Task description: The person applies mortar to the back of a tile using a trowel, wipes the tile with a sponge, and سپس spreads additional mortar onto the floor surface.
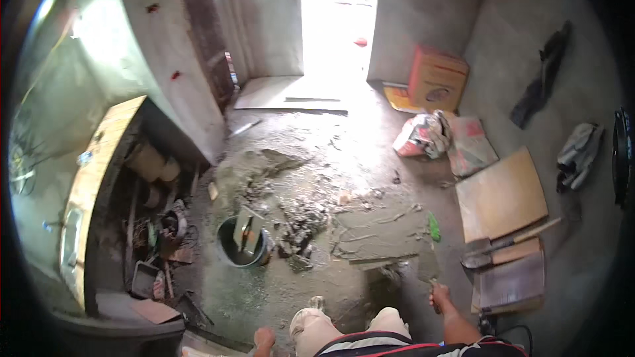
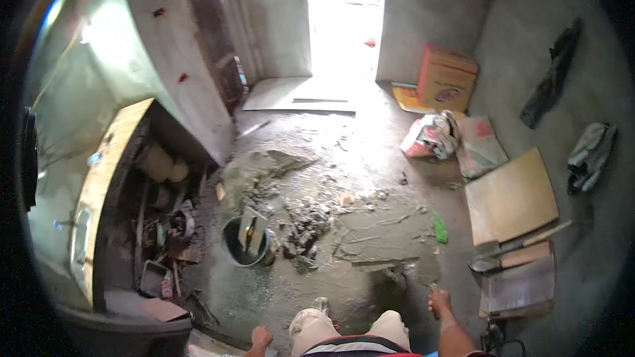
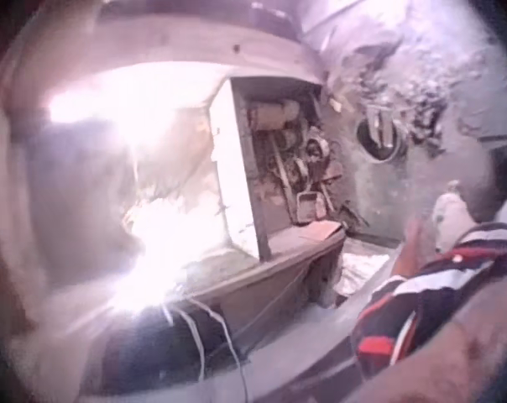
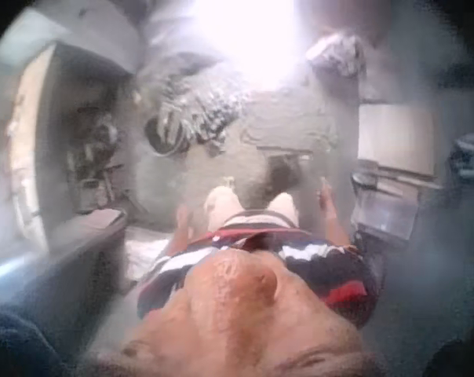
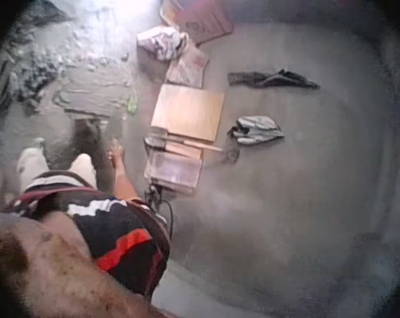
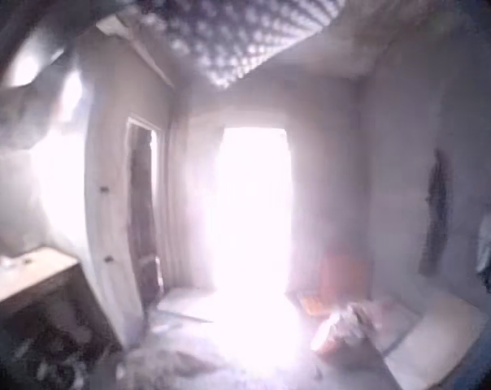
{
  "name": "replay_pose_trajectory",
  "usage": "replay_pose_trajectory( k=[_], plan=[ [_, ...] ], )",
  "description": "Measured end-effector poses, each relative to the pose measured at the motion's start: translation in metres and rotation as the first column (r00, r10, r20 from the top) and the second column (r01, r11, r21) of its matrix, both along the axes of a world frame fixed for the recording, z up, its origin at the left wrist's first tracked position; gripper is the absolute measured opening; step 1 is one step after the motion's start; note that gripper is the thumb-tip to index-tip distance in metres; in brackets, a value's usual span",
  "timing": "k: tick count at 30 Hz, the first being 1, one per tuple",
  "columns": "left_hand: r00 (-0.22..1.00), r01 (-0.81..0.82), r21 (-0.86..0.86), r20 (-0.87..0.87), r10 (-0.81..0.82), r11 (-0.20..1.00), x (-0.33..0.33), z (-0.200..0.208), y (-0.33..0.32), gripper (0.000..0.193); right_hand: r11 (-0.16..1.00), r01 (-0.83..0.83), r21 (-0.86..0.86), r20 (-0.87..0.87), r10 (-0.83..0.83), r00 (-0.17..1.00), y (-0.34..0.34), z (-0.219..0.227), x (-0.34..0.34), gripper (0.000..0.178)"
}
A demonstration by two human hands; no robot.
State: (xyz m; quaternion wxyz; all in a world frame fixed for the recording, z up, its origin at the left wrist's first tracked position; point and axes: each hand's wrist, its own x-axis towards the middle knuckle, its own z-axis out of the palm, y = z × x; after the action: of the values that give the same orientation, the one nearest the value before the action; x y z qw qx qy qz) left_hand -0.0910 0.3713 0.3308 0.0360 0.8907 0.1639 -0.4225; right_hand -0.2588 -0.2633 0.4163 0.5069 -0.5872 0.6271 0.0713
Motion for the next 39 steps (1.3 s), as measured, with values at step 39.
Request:
replay_pose_trajectory(
  k=[39],
  plan=[
    [0.96, -0.281, -0.443, -0.122, 0.253, 0.852, -0.23, 0.022, -0.069, 0.042, 0.994, -0.089, -0.07, -0.099, 0.082, 0.992, -0.146, -0.028, -0.062, 0.057]
  ],
)
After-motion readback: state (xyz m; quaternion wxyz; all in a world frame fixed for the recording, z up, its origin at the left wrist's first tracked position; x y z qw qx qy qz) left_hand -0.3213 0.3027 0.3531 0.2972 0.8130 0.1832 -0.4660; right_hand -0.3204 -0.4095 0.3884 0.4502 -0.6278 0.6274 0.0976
